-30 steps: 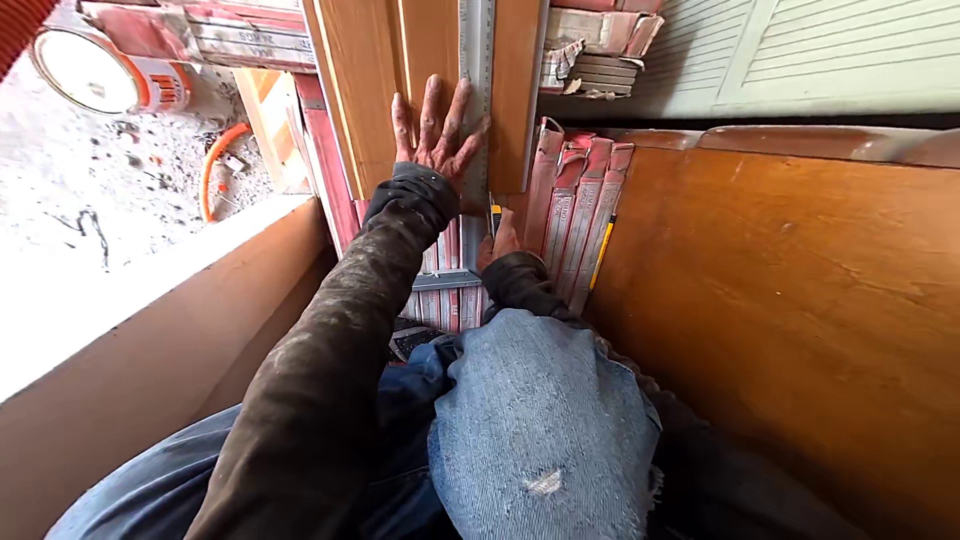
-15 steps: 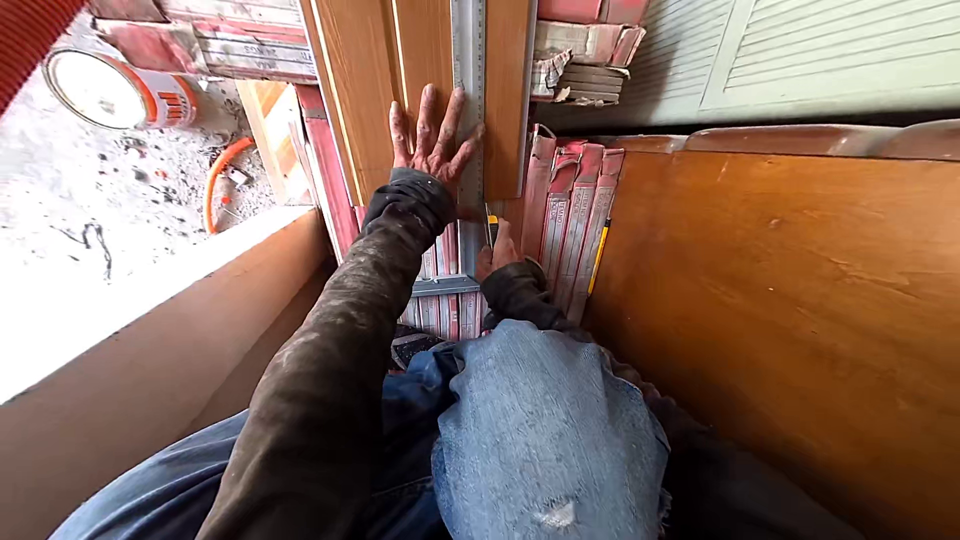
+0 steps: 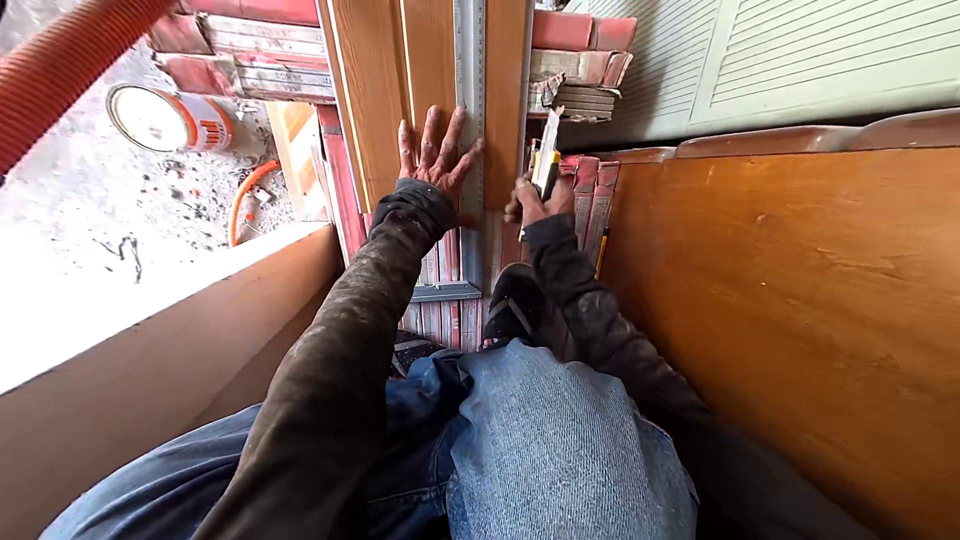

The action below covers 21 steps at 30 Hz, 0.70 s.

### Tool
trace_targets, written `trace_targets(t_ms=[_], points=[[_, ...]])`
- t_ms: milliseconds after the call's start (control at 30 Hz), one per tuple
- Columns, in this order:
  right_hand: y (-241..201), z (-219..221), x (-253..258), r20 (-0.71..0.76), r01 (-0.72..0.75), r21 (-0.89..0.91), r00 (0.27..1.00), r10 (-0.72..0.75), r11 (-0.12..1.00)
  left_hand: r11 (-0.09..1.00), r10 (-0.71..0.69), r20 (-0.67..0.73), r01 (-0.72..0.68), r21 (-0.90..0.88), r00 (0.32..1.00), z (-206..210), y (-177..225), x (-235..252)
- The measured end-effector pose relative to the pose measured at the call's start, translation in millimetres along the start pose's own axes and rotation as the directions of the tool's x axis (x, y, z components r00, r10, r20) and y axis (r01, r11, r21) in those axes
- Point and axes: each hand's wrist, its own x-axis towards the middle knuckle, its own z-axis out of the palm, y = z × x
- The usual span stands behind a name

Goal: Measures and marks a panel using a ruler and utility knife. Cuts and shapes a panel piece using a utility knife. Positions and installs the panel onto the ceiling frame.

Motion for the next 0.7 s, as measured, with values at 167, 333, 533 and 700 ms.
trace_targets(t_ms=[167,333,533,700], points=[[16,14,41,0.139,0.090,-0.291,0.989,-0.050,0.953,0.997,-0.060,0.002,0.060,-0.047,0.998,1,10,-9],[19,14,49,0.174,0.056,-0.267,0.985,-0.009,0.962,0.958,-0.212,-0.212,0.160,-0.237,0.954,30,36,-51],[19,16,51,0.184,0.045,-0.296,0.983,0.010,0.954,0.644,-0.657,0.088,0.618,-0.450,0.749,48,96,-69],[22,16,49,0.178,0.106,-0.342,0.983,-0.047,0.934,0.469,-0.721,0.141,0.628,-0.622,0.678,41,93,-67]])
